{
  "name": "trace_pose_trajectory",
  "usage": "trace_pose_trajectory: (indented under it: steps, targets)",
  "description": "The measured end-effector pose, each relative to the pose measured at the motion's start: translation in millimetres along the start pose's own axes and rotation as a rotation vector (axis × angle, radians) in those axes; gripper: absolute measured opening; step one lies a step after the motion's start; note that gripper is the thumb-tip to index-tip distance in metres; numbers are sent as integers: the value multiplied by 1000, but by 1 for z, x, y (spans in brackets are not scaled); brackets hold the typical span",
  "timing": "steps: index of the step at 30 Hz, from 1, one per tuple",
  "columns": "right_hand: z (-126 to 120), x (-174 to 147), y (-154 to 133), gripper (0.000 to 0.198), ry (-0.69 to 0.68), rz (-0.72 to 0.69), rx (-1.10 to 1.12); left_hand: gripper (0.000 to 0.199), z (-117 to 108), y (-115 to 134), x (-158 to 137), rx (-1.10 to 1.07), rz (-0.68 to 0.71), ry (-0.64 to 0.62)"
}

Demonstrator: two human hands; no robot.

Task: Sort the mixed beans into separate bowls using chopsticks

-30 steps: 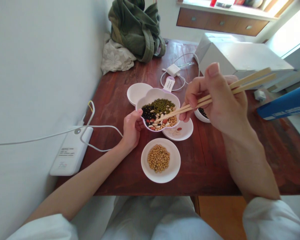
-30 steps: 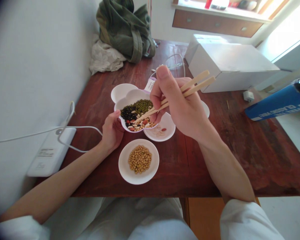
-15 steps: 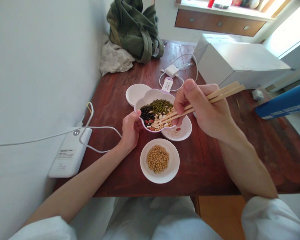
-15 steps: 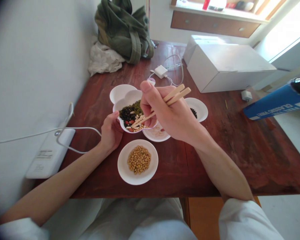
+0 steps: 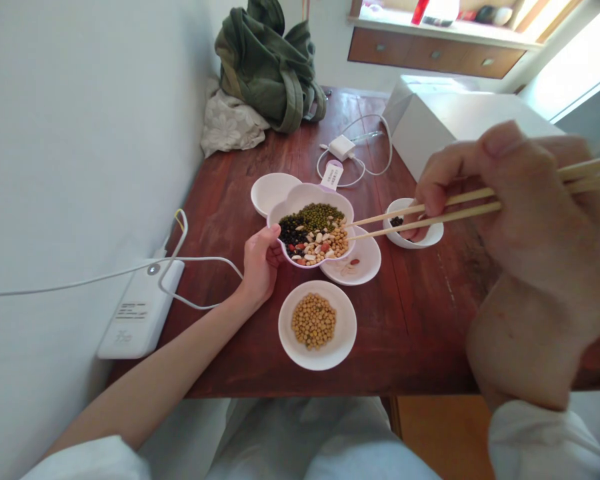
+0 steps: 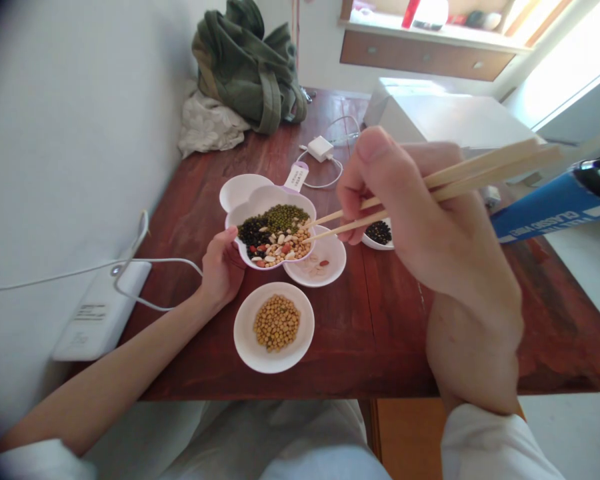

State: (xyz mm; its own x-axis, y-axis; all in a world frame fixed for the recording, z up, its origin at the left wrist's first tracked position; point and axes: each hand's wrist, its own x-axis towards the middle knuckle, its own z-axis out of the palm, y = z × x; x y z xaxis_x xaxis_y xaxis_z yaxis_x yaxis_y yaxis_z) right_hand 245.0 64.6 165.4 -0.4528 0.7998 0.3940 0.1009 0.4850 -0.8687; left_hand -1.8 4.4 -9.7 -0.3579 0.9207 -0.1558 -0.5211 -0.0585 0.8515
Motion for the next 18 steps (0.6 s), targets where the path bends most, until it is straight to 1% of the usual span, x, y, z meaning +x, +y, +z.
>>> trace_pose_trajectory:
  steps: [3, 6, 9, 13, 16, 18]
  targets:
    - [19, 0, 7, 58, -85, -84, 46, 37, 1, 1, -1, 7, 1, -1]
    - [36, 5, 19, 60, -241, -83, 18, 37, 1, 1, -1, -3, -2, -7]
    - [47, 9, 31, 64, -305, -45, 33, 36, 1, 1, -1, -19, -7, -9]
    - [54, 12, 39, 66, -282, 17, 97, 36, 1, 0, -1, -21, -1, -13]
    - [52, 12, 37, 67, -229, 5, 99, 36, 1, 0, -1, -13, 8, -9]
    - [47, 11, 30, 64, -193, -13, 116, 37, 1, 1, -1, 0, 8, -4]
